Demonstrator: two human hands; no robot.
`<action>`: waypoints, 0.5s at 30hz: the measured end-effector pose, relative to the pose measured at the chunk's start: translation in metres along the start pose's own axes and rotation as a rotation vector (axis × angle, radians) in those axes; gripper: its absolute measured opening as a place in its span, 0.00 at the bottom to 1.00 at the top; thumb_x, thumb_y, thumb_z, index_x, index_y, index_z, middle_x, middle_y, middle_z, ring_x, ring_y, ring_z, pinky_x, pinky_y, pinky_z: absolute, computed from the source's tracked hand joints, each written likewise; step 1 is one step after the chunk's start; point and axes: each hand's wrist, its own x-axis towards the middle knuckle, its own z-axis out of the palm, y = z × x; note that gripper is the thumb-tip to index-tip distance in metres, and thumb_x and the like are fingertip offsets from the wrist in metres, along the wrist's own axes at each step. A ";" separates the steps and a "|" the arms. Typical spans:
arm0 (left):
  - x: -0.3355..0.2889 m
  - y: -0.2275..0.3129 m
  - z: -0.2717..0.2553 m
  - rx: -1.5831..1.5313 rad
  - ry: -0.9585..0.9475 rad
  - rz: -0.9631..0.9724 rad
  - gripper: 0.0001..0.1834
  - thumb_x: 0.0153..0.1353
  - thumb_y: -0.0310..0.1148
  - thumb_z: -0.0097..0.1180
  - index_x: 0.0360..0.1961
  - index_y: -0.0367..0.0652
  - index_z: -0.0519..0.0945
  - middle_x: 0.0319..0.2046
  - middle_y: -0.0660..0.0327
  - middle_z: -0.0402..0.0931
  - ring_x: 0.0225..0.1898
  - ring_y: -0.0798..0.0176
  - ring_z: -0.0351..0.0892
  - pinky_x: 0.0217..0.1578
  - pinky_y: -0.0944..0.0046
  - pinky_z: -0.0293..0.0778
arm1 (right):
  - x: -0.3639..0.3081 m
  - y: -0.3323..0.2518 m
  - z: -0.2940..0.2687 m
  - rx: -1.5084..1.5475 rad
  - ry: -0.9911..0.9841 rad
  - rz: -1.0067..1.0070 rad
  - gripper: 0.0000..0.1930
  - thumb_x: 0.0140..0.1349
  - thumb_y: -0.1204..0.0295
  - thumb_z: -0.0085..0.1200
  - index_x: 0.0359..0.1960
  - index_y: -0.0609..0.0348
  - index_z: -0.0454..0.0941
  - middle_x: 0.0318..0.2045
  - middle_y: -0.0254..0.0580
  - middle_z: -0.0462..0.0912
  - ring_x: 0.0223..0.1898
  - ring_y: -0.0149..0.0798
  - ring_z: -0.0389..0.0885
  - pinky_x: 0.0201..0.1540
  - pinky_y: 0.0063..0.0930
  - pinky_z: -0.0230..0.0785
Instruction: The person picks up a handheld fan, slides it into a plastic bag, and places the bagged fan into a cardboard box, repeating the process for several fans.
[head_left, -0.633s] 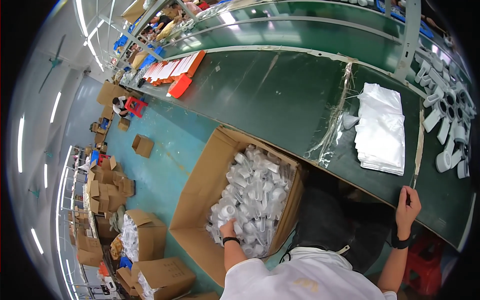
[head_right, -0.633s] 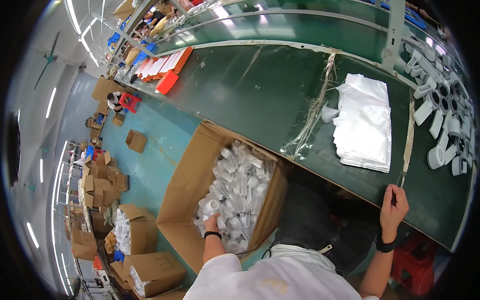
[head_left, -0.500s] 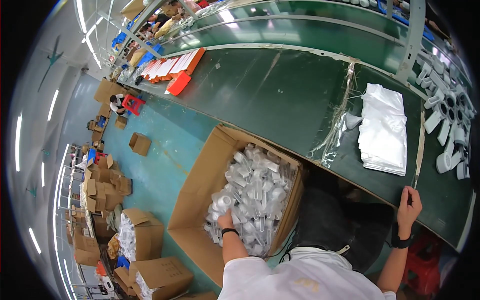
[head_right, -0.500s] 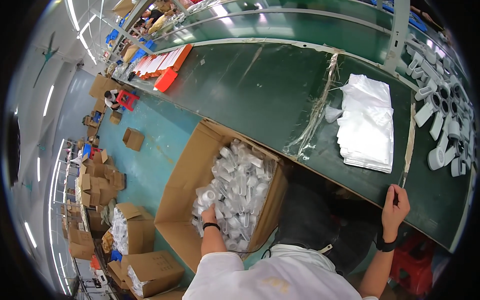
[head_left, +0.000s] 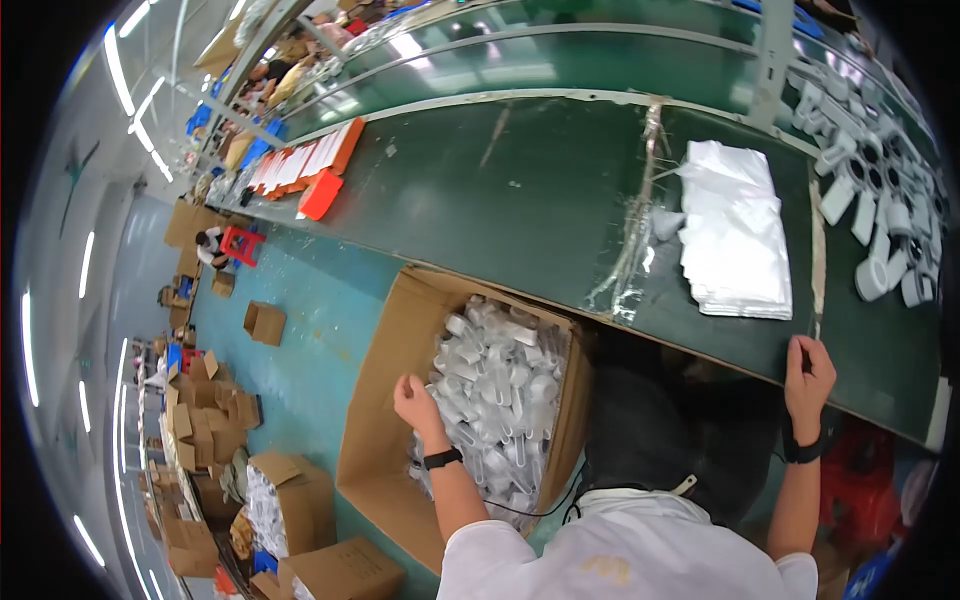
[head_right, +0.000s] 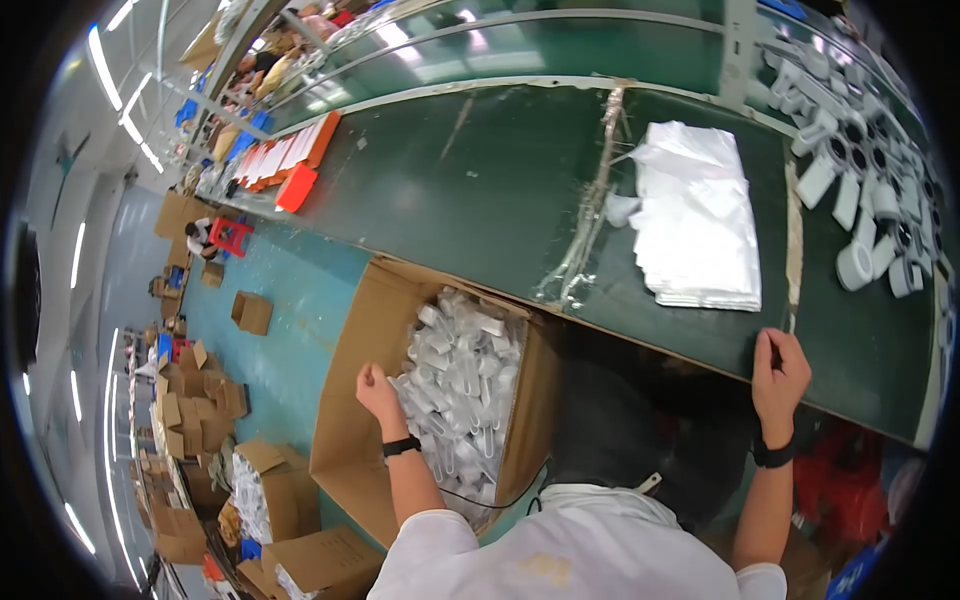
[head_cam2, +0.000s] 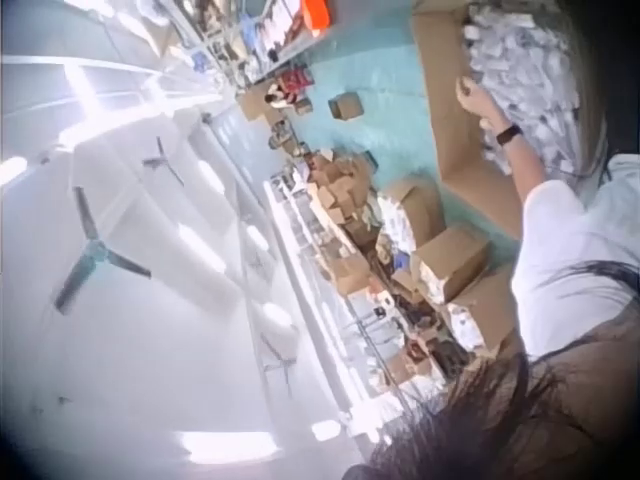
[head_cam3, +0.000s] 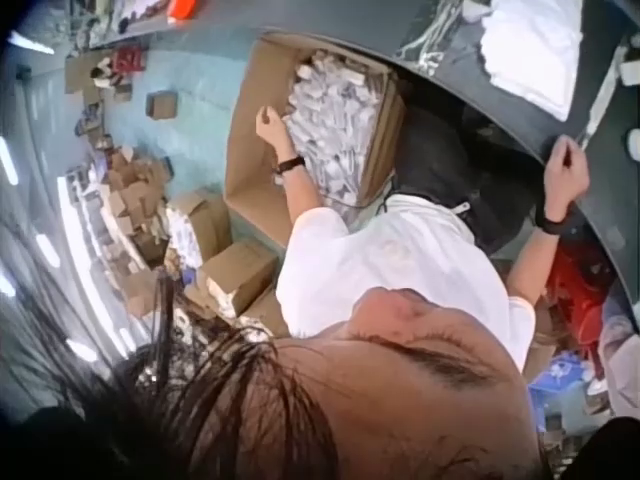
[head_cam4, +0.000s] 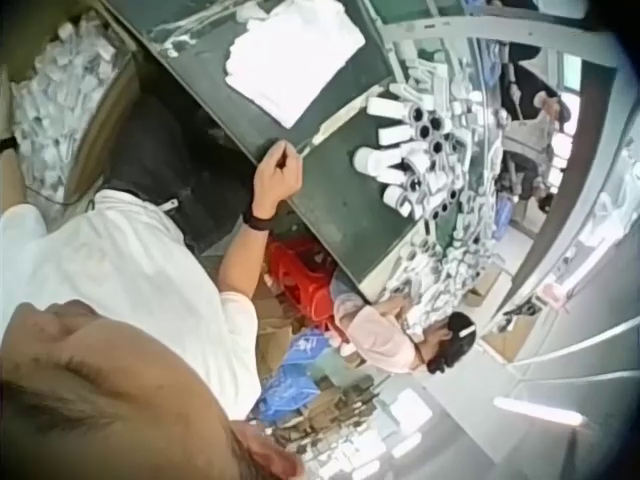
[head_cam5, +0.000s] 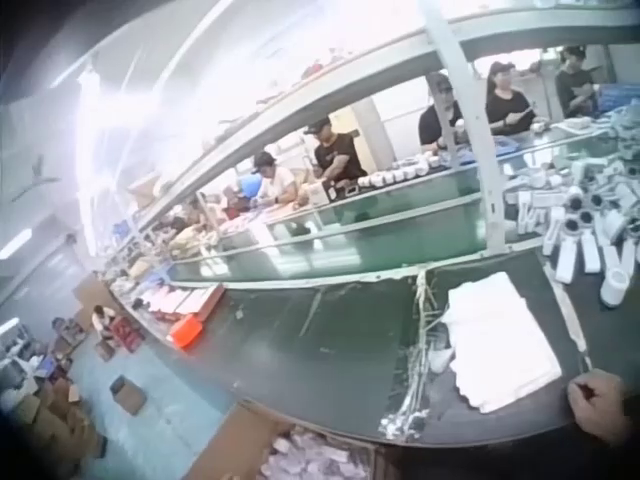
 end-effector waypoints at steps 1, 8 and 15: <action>-0.004 0.027 0.003 -0.145 -0.034 0.013 0.13 0.61 0.31 0.57 0.42 0.31 0.80 0.36 0.55 0.82 0.38 0.64 0.80 0.41 0.65 0.74 | 0.000 -0.002 0.000 0.026 -0.005 0.043 0.05 0.63 0.76 0.54 0.34 0.66 0.77 0.25 0.38 0.74 0.25 0.29 0.70 0.30 0.22 0.64; -0.048 0.156 0.083 -0.368 -0.382 0.323 0.13 0.62 0.29 0.58 0.47 0.35 0.79 0.42 0.58 0.80 0.42 0.67 0.78 0.43 0.68 0.74 | -0.001 0.010 0.003 0.061 0.031 -0.032 0.04 0.61 0.77 0.55 0.33 0.67 0.77 0.22 0.36 0.71 0.23 0.27 0.67 0.26 0.21 0.60; -0.066 0.236 0.133 -0.031 -0.268 1.137 0.17 0.58 0.29 0.61 0.49 0.38 0.79 0.46 0.53 0.80 0.45 0.49 0.81 0.47 0.59 0.74 | -0.002 0.007 -0.002 0.061 0.021 -0.091 0.04 0.61 0.77 0.55 0.33 0.67 0.77 0.22 0.36 0.72 0.22 0.27 0.66 0.25 0.22 0.59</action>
